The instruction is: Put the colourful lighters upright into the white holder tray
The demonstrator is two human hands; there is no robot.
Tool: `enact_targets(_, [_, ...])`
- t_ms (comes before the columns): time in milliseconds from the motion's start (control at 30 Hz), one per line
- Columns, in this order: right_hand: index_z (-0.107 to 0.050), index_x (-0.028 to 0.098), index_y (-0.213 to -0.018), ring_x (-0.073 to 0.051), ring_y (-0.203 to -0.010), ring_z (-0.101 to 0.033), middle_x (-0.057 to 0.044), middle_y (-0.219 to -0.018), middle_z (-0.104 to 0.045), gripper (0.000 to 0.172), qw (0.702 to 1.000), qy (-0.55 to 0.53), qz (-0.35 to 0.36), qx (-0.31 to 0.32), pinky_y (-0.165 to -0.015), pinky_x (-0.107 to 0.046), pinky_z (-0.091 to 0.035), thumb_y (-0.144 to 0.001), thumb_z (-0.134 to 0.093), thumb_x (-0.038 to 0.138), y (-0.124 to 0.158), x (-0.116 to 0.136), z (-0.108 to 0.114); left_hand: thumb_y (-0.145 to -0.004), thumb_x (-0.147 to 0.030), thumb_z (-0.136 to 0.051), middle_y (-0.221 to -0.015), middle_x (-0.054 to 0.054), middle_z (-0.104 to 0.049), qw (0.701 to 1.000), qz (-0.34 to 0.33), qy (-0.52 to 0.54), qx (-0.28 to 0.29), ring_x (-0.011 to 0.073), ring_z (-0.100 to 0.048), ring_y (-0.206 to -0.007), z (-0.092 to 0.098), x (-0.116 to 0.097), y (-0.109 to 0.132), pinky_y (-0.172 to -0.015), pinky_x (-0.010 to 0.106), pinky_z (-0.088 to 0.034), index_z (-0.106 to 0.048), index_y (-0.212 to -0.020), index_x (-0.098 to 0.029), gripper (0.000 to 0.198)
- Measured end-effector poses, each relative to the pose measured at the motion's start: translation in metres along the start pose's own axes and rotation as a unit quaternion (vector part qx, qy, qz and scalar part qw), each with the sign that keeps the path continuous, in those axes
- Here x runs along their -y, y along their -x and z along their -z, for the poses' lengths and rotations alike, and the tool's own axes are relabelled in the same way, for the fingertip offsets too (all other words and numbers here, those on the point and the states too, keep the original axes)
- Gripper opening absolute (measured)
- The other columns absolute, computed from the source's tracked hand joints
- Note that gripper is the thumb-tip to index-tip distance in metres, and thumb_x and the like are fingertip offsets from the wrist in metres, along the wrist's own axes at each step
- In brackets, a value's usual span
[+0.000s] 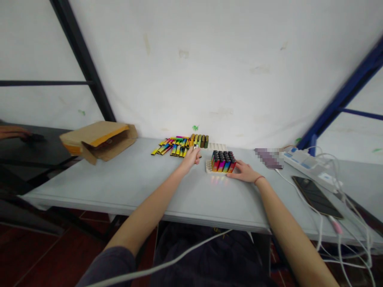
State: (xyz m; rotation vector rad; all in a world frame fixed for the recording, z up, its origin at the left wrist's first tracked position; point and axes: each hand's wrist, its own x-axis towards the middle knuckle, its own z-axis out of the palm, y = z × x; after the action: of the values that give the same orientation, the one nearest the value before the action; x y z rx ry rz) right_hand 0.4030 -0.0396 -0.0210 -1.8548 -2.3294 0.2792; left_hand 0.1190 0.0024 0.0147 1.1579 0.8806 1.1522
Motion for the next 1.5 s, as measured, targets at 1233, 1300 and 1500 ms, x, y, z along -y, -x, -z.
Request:
enact_targets(1233, [-0.055,0.023,-0.140,-0.034,-0.145,-0.036,-0.013,-0.156,-0.042,0.079,1.000,-0.010,0.000,0.002,-0.119,-0.052,-0.028,-0.081,-0.056,0.074,0.000,0.004,0.000,-0.093,-0.047,-0.031,-0.045,-0.009,-0.028,0.993,0.021,0.066,-0.098,0.0061,-0.020,-0.035,-0.004,0.005,-0.011,-0.039,0.019,-0.017,-0.035,-0.065,-0.022,0.038])
enact_targets(1300, [-0.053,0.023,-0.143,-0.035,-0.145,-0.034,-0.014,-0.157,-0.040,0.081,1.000,-0.015,0.002,0.005,-0.118,-0.055,-0.026,-0.081,-0.056,0.075,0.000,0.003,0.000,-0.092,-0.044,-0.038,-0.050,-0.010,-0.032,0.997,-0.001,0.043,-0.066,0.0069,-0.026,-0.037,-0.007,0.002,-0.018,-0.041,0.018,-0.022,-0.038,-0.075,-0.022,0.028])
enact_targets(1500, [-0.051,0.026,-0.144,-0.034,-0.145,-0.036,-0.014,-0.157,-0.041,0.079,1.000,-0.004,-0.005,0.005,-0.117,-0.056,-0.028,-0.082,-0.055,0.075,0.000,0.006,0.001,-0.092,-0.030,-0.049,-0.071,-0.004,-0.052,0.978,-0.136,-0.158,0.001,0.0117,-0.055,-0.070,-0.022,0.010,-0.027,-0.071,0.023,-0.045,-0.047,-0.085,-0.022,0.011])
